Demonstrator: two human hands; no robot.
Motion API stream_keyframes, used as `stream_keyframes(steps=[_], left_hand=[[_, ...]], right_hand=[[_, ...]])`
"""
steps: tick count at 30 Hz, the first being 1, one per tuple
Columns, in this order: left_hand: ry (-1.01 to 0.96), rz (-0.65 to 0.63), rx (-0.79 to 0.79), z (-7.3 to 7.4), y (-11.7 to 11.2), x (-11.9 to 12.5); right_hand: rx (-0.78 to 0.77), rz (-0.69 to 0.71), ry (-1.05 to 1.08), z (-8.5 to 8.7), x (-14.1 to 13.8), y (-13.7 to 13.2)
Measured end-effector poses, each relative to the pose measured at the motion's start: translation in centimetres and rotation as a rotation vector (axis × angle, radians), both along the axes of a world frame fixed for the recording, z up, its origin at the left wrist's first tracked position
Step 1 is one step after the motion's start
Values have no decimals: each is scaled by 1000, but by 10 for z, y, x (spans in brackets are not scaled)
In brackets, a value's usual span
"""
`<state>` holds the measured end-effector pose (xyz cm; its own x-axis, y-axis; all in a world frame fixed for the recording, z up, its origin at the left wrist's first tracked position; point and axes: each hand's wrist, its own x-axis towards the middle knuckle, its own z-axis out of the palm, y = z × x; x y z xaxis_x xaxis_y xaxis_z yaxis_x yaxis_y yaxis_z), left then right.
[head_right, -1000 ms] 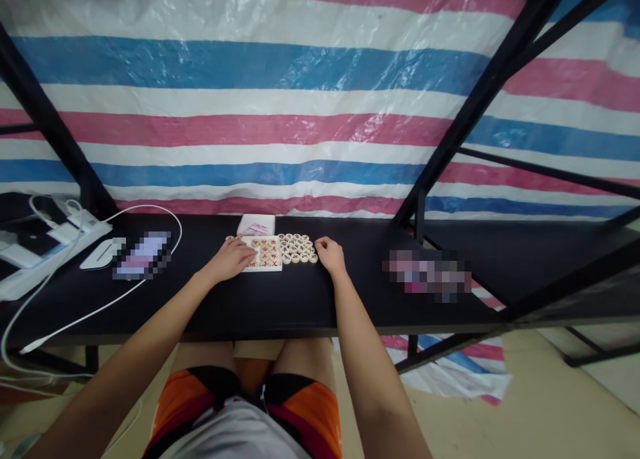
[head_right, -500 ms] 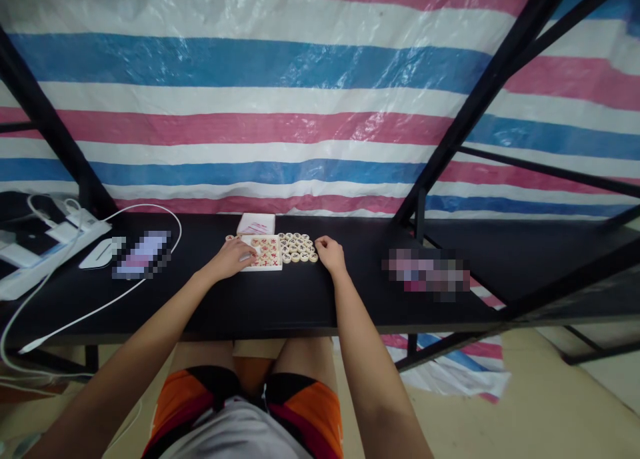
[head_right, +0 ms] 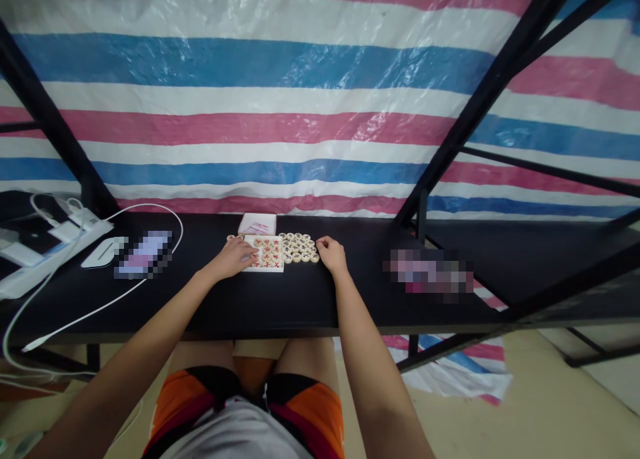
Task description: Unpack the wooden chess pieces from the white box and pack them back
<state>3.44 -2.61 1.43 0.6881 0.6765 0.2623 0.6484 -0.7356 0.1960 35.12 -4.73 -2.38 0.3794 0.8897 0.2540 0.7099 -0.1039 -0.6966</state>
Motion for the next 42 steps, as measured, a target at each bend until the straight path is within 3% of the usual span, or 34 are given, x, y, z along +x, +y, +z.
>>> stream_keyframes(steps=[33,42], left_hand=[[0,4,-5,7,-4,0],[76,-2,79,8,-4,-1]], right_hand=[[-10,-10,8,0,1,0],[-12,0,10,1,0,-1]])
